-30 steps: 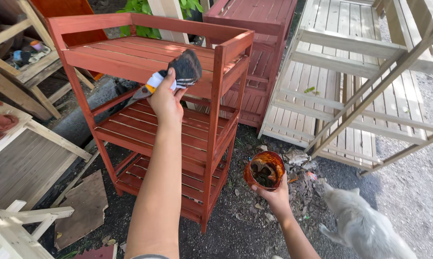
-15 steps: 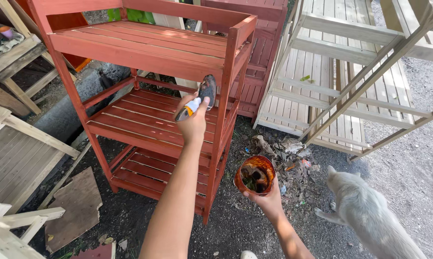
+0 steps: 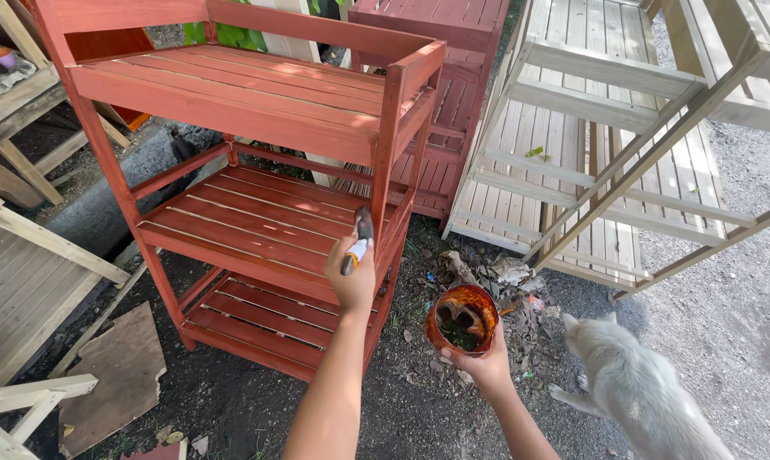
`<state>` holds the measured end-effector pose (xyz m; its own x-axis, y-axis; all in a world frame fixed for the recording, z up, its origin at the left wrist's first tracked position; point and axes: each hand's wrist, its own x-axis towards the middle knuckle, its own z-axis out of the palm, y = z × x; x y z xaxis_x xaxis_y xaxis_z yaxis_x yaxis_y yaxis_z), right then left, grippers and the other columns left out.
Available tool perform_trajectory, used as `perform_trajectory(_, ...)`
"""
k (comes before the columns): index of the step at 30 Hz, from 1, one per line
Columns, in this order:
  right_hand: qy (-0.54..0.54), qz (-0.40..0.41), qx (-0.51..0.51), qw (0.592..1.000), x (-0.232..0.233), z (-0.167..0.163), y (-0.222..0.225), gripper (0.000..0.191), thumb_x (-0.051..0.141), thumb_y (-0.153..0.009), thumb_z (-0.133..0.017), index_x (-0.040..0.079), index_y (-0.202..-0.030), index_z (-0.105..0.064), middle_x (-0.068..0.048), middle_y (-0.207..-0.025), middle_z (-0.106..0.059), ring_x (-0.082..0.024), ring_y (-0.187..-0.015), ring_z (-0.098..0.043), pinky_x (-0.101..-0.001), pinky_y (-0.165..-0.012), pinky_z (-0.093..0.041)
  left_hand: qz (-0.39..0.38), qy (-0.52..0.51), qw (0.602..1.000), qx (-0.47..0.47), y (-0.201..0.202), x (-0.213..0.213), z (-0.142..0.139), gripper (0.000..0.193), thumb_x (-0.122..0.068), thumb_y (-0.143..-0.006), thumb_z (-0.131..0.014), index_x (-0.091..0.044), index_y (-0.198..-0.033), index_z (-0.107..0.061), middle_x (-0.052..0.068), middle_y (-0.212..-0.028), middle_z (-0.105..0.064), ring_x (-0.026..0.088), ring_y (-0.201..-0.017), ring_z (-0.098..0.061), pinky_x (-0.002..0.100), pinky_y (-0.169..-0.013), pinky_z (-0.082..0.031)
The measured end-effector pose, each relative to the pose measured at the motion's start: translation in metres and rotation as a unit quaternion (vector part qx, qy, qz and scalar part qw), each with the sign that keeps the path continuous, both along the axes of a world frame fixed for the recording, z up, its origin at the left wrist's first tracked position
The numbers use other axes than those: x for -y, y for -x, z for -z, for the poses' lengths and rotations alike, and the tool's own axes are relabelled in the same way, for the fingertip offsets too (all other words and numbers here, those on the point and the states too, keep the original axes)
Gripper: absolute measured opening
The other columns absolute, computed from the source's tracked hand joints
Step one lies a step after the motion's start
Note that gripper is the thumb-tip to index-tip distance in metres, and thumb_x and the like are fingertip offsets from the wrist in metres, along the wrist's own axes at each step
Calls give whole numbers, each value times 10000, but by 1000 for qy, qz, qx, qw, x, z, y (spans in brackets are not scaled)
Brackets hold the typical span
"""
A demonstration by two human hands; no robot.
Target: The person paints a red wooden multi-tier shelf unit outdoors using a brush, holding a paint container in one hand. They apply paint to the slatted shelves, side rails, and legs, moving around the unit to reach different surfaces.
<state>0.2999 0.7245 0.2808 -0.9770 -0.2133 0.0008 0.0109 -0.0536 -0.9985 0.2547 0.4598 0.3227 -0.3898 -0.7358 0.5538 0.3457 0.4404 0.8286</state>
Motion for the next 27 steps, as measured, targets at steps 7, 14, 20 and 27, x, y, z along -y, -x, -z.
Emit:
perform_trajectory(7, -23, -14, -61, 998, -11, -22, 21, 1002, 191, -563, -960, 68, -1413, -444, -94, -1325, -633, -228, -1238, -624, -395, -1079, -487, 31, -51, 992, -110, 61, 19, -94, 188, 6, -857, -826, 28, -975, -682, 54, -944, -698, 107, -862, -652, 275, -752, -559)
perform_trajectory(14, -38, -13, -39, 998, -15, -17, 28, 1022, 213, -543, -973, 82, -1401, -432, -82, -1321, -623, -225, -1232, -617, -392, -1059, -496, 36, 91, 979, -180, 118, 8, -189, 173, 14, -906, -789, 37, -984, -637, 84, -886, -631, 186, -829, -651, 341, -757, -532)
perform_trajectory(20, -1, -32, -16, 999, -18, -7, 23, 997, 165, -557, -964, 83, -1397, -435, -83, -1323, -621, -228, -1241, -613, -400, -1056, -503, -30, 139, 984, -108, 64, -23, -103, 213, -1, -903, -764, 28, -1061, -624, 143, -945, -622, 298, -840, -662, 365, -760, -545)
perform_trajectory(27, 5, -42, -33, 999, -16, 16, 12, 947, 162, -591, -950, 63, -1385, -442, -96, -1314, -619, -228, -1226, -618, -405, -1054, -511, -58, -39, 995, 69, -38, -23, 55, 190, -33, -848, -816, 21, -955, -669, 115, -853, -680, 235, -797, -697, 326, -722, -551)
